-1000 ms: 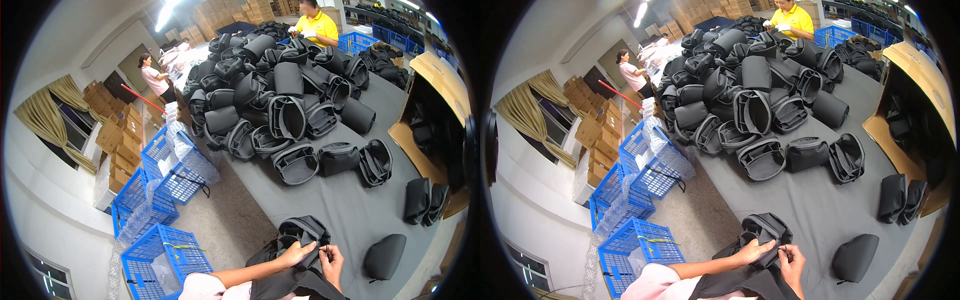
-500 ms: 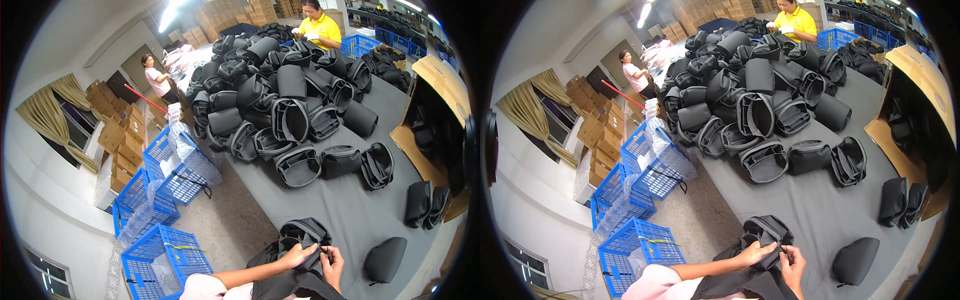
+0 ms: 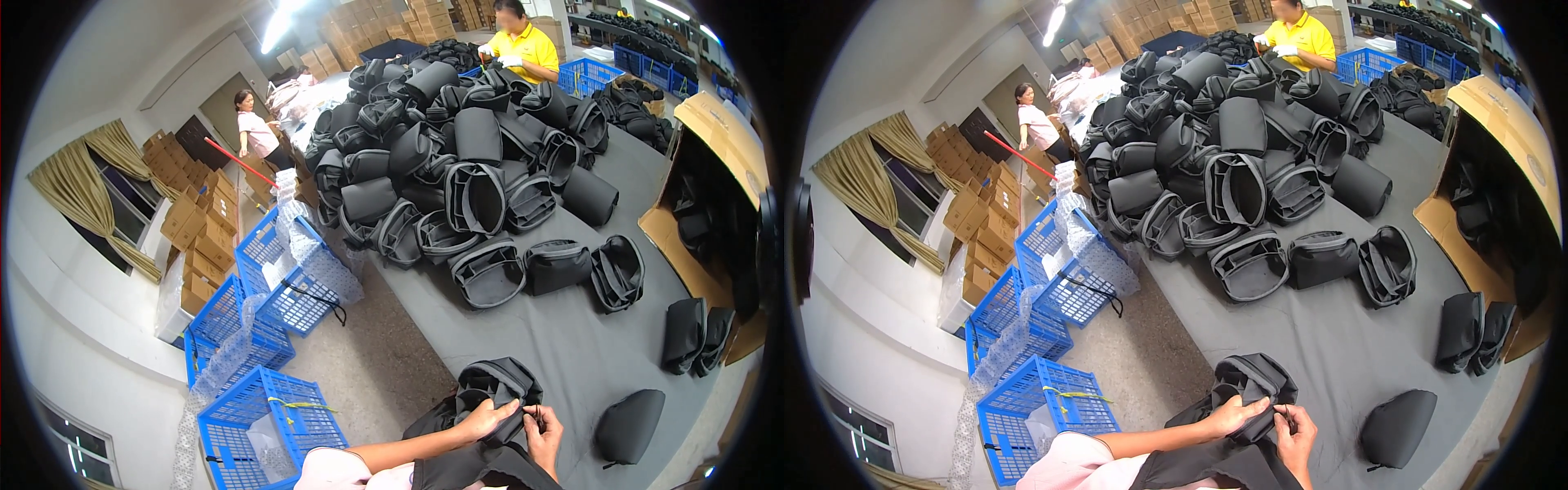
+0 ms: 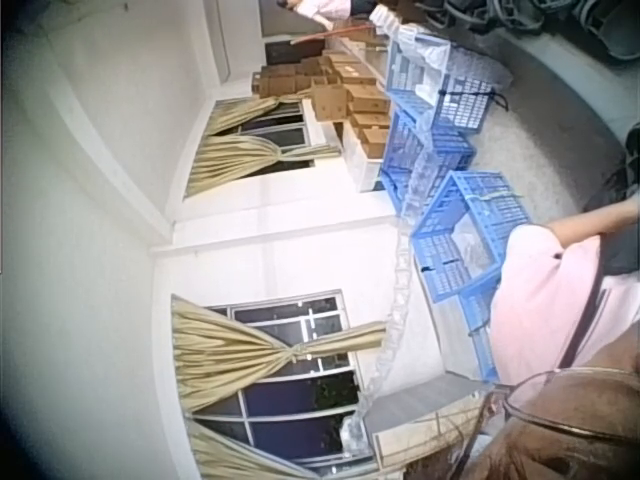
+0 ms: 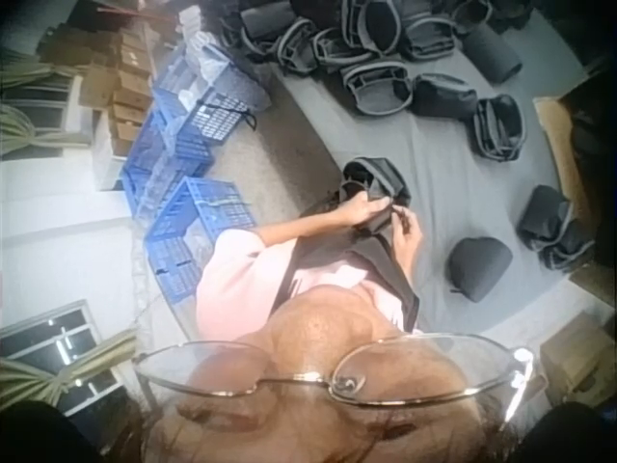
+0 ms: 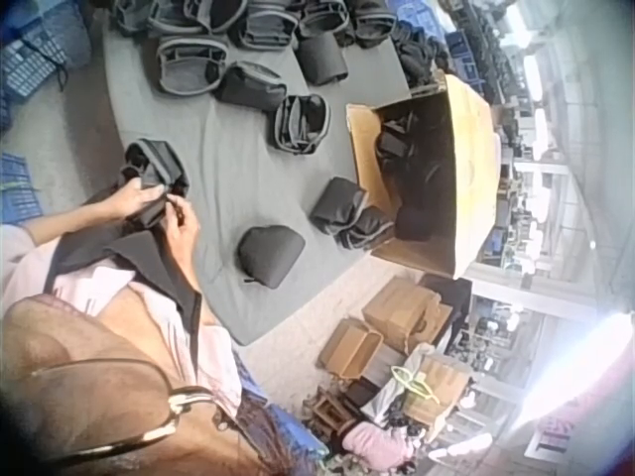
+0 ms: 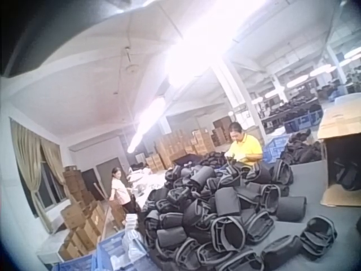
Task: Trim excess thread and sort padded black industrial components in a factory setting.
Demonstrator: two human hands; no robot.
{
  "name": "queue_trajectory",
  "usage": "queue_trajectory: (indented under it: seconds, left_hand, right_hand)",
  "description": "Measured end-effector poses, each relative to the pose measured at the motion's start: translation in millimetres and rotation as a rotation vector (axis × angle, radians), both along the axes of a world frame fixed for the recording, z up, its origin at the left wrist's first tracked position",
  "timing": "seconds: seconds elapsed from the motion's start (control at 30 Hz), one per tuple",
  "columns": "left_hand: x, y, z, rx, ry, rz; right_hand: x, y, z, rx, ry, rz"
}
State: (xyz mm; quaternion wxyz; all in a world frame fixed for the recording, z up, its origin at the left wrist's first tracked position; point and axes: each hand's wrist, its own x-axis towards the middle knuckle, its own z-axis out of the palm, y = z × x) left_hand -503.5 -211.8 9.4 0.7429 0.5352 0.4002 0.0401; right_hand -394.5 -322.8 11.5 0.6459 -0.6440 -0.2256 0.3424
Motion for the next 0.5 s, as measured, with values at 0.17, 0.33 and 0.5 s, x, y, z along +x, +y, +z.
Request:
queue_trajectory:
  seconds: [0.17,0.33,0.5]
  left_hand:
    - [-1,0,-8,-0.004,-0.026,-0.001]
    - [-2,3,-11,0.021,0.097,-0.038]
    - [-3,-2,-30,0.014,0.08,0.031]
  right_hand:
    - [0,1,2,0.002,-0.039,-0.004]
    - [1,1,6,0.027,-0.035,0.016]
    - [-2,2,7,0.003,0.091,0.024]
